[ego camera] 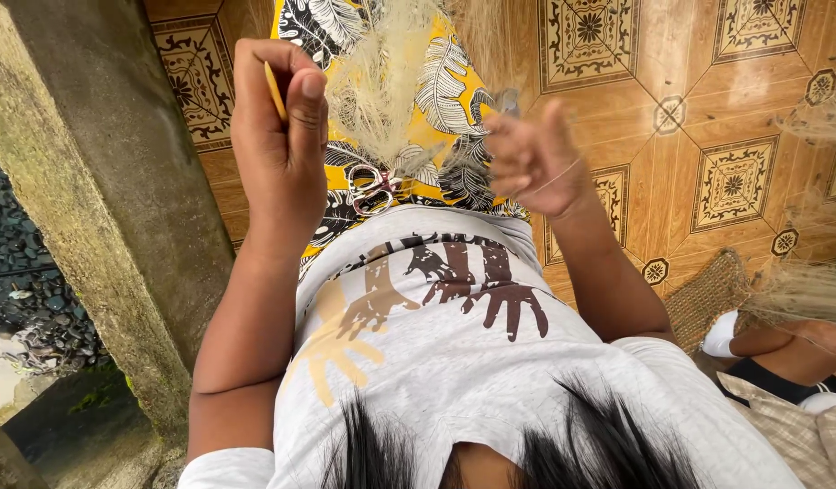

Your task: Repairing a fine-mesh fishing net using a netting needle and scissors

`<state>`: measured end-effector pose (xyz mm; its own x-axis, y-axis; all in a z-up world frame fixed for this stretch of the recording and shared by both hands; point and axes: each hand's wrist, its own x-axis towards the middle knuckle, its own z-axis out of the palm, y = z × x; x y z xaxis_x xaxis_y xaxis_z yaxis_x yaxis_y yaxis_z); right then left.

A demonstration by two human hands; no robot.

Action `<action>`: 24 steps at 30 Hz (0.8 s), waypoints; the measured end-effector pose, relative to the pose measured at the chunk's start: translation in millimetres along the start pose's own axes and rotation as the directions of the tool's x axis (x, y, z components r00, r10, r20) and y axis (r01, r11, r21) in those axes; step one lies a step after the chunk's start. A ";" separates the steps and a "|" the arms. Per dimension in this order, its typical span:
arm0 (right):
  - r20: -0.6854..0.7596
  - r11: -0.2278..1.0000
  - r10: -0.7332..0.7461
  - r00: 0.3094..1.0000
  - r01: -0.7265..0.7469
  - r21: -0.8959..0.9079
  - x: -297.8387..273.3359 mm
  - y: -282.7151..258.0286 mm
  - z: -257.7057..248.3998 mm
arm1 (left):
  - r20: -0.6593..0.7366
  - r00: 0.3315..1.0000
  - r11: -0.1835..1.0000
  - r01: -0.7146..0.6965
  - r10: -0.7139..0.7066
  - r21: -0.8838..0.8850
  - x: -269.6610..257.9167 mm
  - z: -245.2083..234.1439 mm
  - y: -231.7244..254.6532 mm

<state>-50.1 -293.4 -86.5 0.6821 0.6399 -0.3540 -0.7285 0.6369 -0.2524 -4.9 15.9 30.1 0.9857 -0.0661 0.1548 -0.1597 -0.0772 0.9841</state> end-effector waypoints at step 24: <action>0.077 0.953 -0.102 0.992 0.120 -0.279 -11.1 -17.6 2.5 | 0.198 0.980 0.989 -0.049 0.022 0.136 3.8 30.4 -11.3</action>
<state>-44.7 -310.7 -75.9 0.7558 0.6026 -0.2563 -0.6303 0.5633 -0.5342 -1.0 -13.6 16.9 0.9521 -0.2630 0.1561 -0.2140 -0.2083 0.9544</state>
